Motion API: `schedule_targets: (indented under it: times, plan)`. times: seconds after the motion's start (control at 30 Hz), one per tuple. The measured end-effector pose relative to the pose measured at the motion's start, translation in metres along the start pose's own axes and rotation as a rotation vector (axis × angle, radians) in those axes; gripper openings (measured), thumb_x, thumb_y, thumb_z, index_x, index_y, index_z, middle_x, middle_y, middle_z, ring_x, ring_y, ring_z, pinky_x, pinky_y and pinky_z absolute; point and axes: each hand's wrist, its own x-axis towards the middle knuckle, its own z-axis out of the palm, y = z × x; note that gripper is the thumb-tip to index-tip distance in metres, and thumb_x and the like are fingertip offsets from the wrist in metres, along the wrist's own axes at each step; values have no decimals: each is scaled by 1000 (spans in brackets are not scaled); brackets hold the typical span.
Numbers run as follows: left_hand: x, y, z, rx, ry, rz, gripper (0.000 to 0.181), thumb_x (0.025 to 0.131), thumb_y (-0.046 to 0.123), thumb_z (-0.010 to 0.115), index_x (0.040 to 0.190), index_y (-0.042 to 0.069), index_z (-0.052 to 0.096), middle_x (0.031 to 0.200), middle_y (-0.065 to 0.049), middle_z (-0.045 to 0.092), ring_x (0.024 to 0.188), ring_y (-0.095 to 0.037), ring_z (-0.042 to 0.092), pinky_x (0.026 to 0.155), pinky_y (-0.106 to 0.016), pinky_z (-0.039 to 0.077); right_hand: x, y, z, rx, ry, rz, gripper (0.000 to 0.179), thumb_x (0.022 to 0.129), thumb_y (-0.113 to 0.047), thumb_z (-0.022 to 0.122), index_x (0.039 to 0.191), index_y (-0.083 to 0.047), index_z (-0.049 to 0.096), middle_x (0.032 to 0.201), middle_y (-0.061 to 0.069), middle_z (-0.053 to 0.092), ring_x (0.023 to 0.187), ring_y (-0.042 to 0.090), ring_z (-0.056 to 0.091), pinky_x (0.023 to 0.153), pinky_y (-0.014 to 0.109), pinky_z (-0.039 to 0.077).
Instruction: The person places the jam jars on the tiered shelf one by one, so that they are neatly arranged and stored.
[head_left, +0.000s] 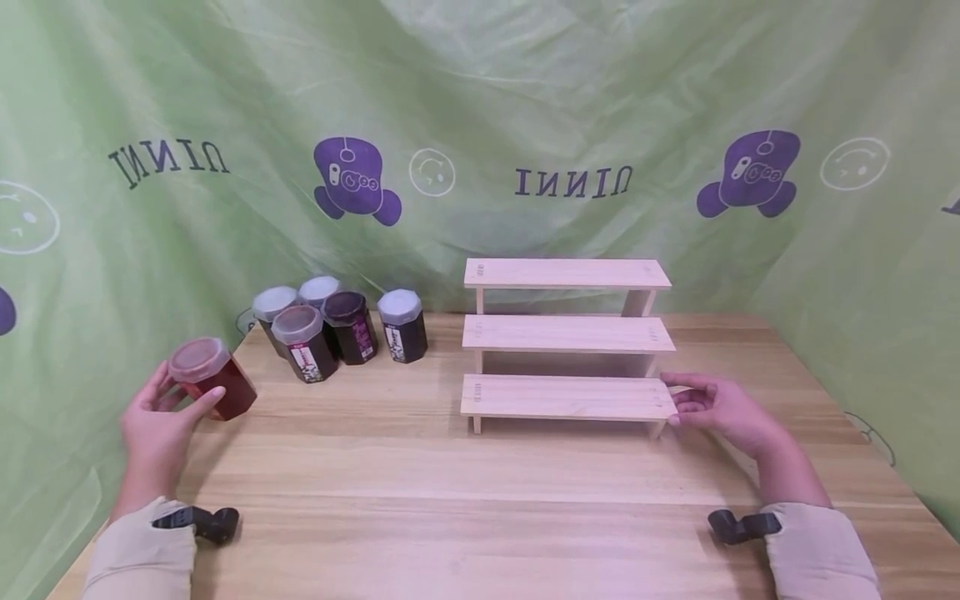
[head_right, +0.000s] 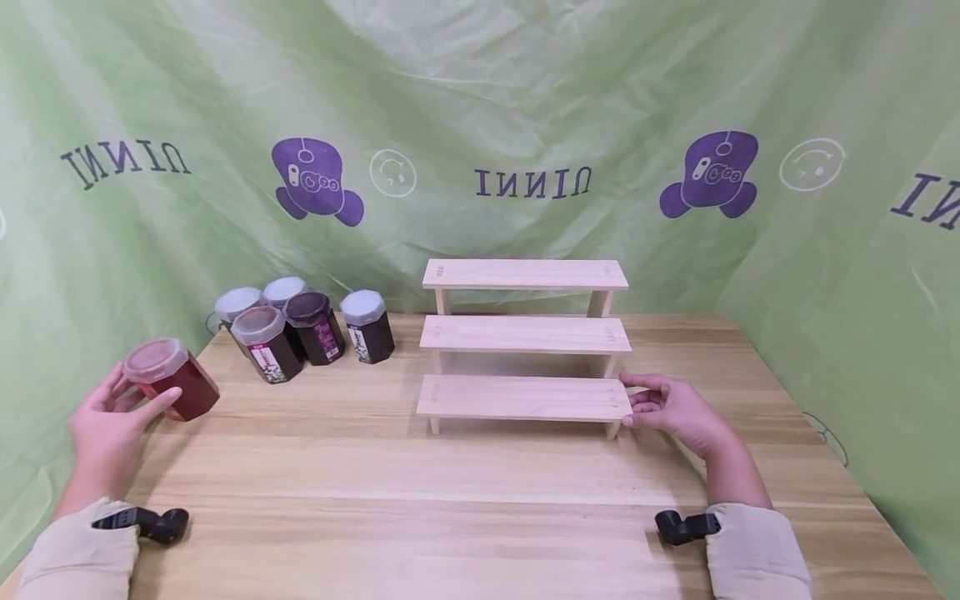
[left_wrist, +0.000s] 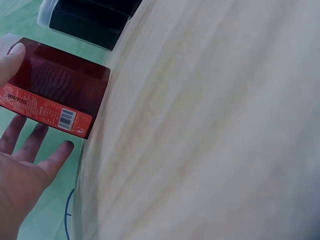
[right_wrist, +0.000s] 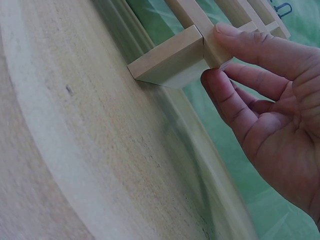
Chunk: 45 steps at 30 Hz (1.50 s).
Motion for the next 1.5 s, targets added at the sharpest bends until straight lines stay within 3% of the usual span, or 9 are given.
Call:
schedule_targets:
  times: [0.13, 0.23, 0.5, 0.7, 0.97, 1.1, 1.3, 1.5]
  plan:
    - [2, -4, 2, 59, -10, -8, 96, 76, 3, 83, 153, 27, 30, 154, -1, 37, 127, -6, 46, 85, -4, 43, 0, -2, 0, 4, 2, -2, 73, 78, 1, 77, 138, 17, 38, 115, 17, 63, 95, 7, 63, 80, 23, 56]
    - [2, -6, 4, 88, 28, -14, 96, 76, 4, 83, 153, 28, 31, 153, -1, 39, 122, -4, 49, 87, -3, 41, -1, -3, 0, 3, -2, 2, 74, 78, 0, 77, 139, 17, 37, 115, 18, 62, 95, 7, 63, 80, 23, 56]
    - [4, -7, 10, 48, 159, -18, 92, 69, 0, 87, 147, 23, 45, 128, 1, 58, 102, -5, 58, 73, -5, 48, 1, -2, -1, 4, -10, 17, 75, 79, -1, 77, 140, 16, 36, 117, 25, 59, 95, 7, 62, 81, 23, 56]
    - [1, -5, 15, 32, 217, -37, 90, 64, 0, 90, 142, 23, 52, 110, 7, 60, 94, -6, 58, 67, -6, 49, 1, -1, 1, 0, 0, 15, 75, 79, -1, 77, 140, 16, 37, 117, 21, 61, 96, 7, 63, 82, 23, 56]
    - [-3, -4, 22, 49, 228, -68, 91, 63, 3, 92, 141, 25, 52, 112, 6, 60, 96, -6, 57, 67, -5, 48, 1, 3, 1, 10, 6, 1, 74, 78, 0, 77, 139, 16, 38, 113, 12, 63, 95, 7, 63, 81, 23, 56]
    - [-5, -1, 26, 107, 212, -59, 90, 63, 7, 92, 142, 25, 51, 113, 4, 58, 95, -7, 57, 65, -6, 49, 0, 3, 0, 15, 9, -5, 73, 78, 1, 77, 138, 17, 39, 111, 5, 64, 94, 8, 63, 80, 23, 56]
    - [-9, 3, 33, 178, 180, -72, 92, 64, 13, 93, 143, 28, 49, 119, 2, 56, 99, -10, 54, 64, -6, 48, 1, 2, 1, 19, 3, -6, 74, 78, 1, 77, 138, 17, 37, 111, 6, 64, 95, 8, 63, 81, 23, 56]
    - [-12, 7, 41, 236, 146, -45, 92, 65, 15, 92, 144, 28, 48, 118, 3, 56, 102, -11, 55, 69, -6, 46, 1, 1, 1, 14, 3, -6, 74, 78, 1, 77, 138, 17, 37, 112, 7, 63, 95, 8, 63, 81, 23, 56]
